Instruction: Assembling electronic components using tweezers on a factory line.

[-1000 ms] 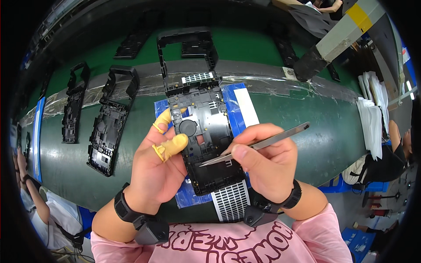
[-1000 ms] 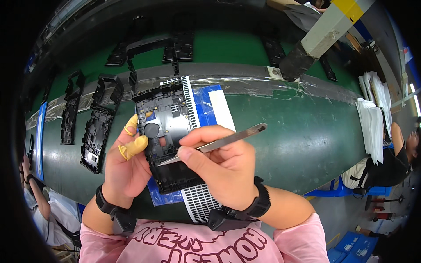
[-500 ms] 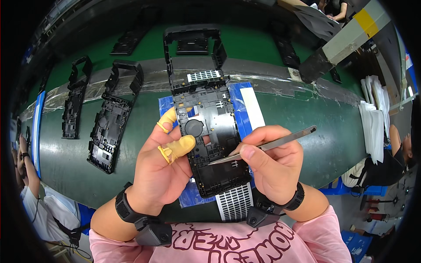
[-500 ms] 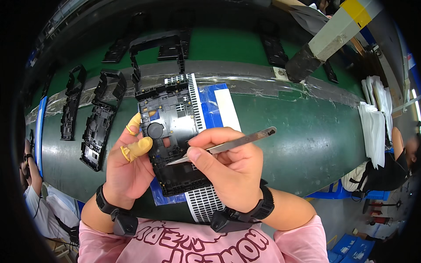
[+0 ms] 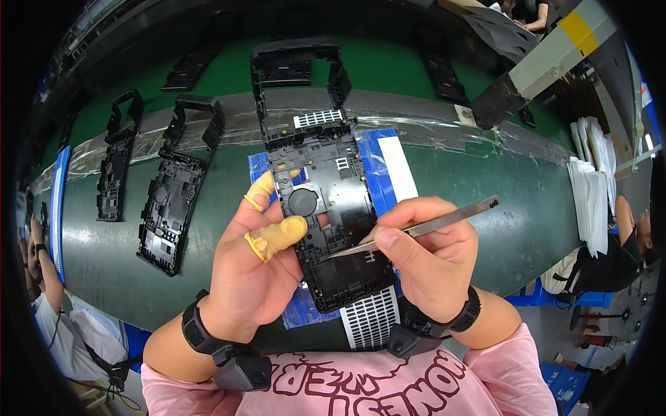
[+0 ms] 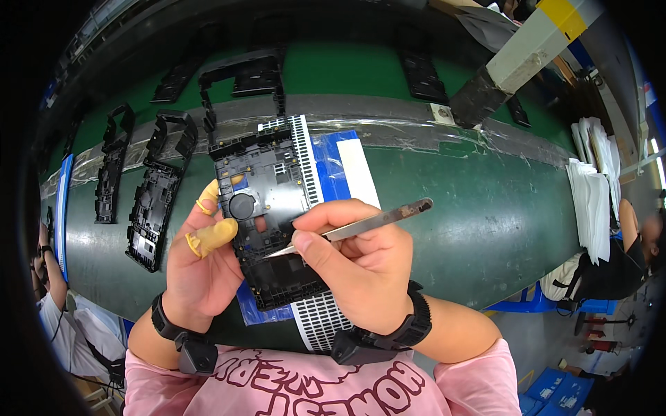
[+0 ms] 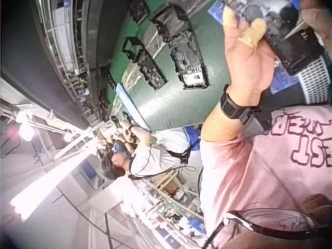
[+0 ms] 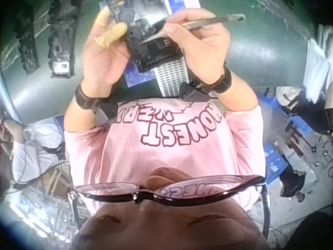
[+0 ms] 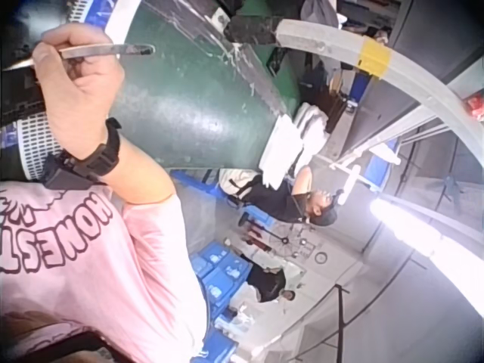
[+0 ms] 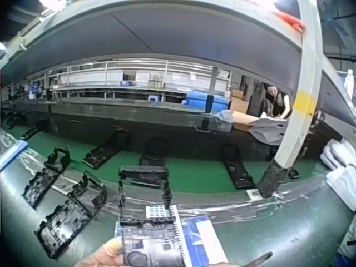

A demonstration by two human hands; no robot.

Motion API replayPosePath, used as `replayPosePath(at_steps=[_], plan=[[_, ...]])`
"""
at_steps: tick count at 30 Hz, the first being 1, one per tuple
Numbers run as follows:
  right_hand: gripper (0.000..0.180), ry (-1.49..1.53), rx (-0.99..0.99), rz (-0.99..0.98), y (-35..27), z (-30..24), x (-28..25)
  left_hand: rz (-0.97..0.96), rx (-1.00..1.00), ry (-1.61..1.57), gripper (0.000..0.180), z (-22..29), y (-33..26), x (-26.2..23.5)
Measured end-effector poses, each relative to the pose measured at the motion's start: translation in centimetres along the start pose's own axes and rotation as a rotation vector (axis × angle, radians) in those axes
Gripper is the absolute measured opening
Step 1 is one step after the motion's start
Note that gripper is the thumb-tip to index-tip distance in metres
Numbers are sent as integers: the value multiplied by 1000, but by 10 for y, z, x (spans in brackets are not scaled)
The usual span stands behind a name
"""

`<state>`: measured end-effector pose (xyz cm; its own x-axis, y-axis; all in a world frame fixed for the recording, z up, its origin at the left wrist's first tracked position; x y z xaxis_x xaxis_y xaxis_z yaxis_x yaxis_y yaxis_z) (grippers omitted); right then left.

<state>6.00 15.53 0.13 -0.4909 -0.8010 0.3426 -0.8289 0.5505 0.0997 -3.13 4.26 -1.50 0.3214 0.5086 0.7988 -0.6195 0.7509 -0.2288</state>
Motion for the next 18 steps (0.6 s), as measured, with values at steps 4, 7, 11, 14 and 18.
replayPosePath(at_steps=[4,7,11,14,18], plan=[[14,0,-18,18,0,-1,0,-8,97,191,64,-5,-2,0],[15,-37,-30,15,-1,-1,-1,3,166,316,74,-5,-1,4],[16,-29,-72,115,5,-6,-6,36,239,365,77,1,0,1],[16,35,-86,136,21,-14,-26,119,462,432,77,32,-1,-11],[14,-40,43,184,34,19,-39,90,634,362,74,63,-4,-9]])
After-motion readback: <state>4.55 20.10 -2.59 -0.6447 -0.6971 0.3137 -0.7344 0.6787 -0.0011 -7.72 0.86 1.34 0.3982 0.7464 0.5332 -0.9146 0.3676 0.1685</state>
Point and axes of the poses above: each hand's wrist, its own y-axis towards the middle knuckle, its own x-axis out of the palm, z = x × y, the point moved 5 cm from there along y, towards the middle knuckle, and after that the axes turned 4 degrees about z, right-handed, at the moved point
